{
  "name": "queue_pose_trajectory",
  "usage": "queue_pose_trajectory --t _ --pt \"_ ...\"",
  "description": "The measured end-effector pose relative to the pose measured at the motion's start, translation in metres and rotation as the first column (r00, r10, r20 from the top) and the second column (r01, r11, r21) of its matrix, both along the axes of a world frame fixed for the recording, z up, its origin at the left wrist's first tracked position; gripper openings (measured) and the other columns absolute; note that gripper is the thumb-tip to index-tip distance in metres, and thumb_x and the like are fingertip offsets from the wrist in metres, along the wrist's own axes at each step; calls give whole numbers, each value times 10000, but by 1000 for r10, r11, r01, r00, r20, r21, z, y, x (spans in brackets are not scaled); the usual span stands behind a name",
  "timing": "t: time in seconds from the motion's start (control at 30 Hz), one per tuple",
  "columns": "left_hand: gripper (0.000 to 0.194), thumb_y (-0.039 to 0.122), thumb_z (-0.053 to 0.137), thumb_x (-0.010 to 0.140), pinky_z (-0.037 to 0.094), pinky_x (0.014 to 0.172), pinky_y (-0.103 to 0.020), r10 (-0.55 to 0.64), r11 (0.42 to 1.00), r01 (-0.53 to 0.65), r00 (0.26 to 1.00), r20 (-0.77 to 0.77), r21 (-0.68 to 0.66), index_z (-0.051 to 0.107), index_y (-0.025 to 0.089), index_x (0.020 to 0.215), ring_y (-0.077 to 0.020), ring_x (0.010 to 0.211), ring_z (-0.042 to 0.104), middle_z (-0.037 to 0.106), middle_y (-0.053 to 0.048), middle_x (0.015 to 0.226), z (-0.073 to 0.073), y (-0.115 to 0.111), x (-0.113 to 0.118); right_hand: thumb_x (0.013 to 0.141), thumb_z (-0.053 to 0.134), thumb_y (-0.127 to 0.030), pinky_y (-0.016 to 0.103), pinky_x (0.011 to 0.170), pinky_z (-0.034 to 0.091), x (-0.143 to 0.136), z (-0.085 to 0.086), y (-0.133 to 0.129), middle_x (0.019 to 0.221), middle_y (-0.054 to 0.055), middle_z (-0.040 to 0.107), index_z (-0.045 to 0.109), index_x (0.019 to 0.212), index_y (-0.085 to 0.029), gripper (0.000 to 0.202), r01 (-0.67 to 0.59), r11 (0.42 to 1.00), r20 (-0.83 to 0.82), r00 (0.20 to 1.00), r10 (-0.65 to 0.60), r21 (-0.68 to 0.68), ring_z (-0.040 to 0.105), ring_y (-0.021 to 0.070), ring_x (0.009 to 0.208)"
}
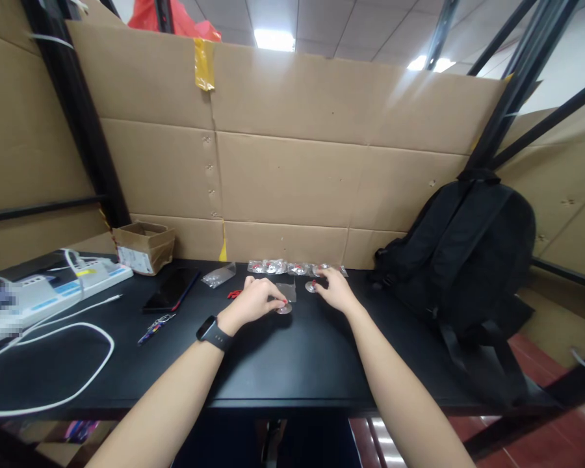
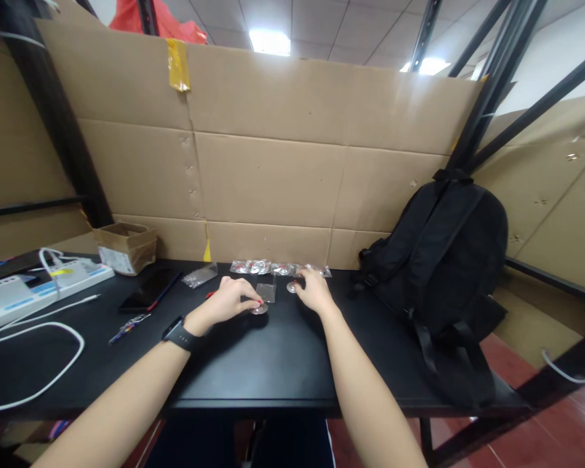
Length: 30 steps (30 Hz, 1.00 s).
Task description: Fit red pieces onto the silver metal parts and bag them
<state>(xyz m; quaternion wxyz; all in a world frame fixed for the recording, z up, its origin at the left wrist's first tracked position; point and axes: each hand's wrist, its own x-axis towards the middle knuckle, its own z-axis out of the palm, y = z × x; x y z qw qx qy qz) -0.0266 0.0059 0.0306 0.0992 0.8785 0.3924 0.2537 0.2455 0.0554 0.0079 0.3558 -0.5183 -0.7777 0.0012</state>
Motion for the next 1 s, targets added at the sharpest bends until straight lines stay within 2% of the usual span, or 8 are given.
queue_pose_trajectory --t 0.17,0.33,0.4,0.53,0.67,0.73,0.83,1.0 --pt "250 342 549 952 265 880 -363 31 996 -28 999 -23 84 763 259 851 -205 907 620 762 -36 892 -5 1 1 861 669 -246 340 841 492 0 -17 18 1002 78 704 713 941 -211 98 98 987 160 984 -78 -124 655 238 973" --pt "241 359 518 969 270 892 -380 155 963 -170 984 87 211 700 236 870 -233 972 564 737 -55 945 -6 5 -1 850 670 -166 330 785 491 -1 -5 18 849 63 703 706 751 -222 119 103 995 98 990 -102 0 652 222 844" --pt "229 357 532 964 267 917 -397 176 952 -199 977 118 231 694 230 861 -246 994 547 731 -67 953 -6 6 -1 881 647 -197 357 836 490 -5 6 9 875 65 700 716 786 -224 120 51 995 2 999 -51 89 639 227 876" --pt "200 322 555 954 243 958 -435 178 943 -218 969 171 253 708 237 858 -262 1035 546 728 -72 964 -2 3 2 934 601 -284 379 913 496 -32 27 -19 1094 95 650 721 877 -212 151 -163 954 -214 952 219 252 617 229 1002" --pt "193 336 566 947 243 977 -454 210 924 -284 937 279 256 732 255 891 -275 1077 557 734 -81 1010 5 -4 6 916 621 -258 432 970 477 -52 31 -32 1132 91 617 726 872 -228 117 -247 930 -154 943 295 273 586 248 1046" --pt "206 355 565 946 249 999 -465 259 905 -357 894 366 231 741 256 906 -283 1099 566 738 -83 1033 7 -4 7 895 637 -232 468 980 463 -49 29 -30 1092 90 624 727 836 -225 107 -216 942 -116 961 252 258 573 265 1043" --pt "226 407 586 927 314 1013 -458 316 904 -420 790 525 87 749 251 943 -280 1074 614 753 -73 1050 2 2 8 886 647 -255 446 918 499 -43 25 -30 1075 96 617 727 814 -211 116 -144 960 -224 954 199 240 591 262 1014" --pt "330 478 700 816 499 903 -378 297 954 -166 593 748 -248 758 174 932 -265 947 706 776 -101 984 -14 17 15 922 612 -331 338 782 551 -58 28 -42 1060 95 666 731 884 -215 170 -198 953 -447 848 284 230 648 230 987"
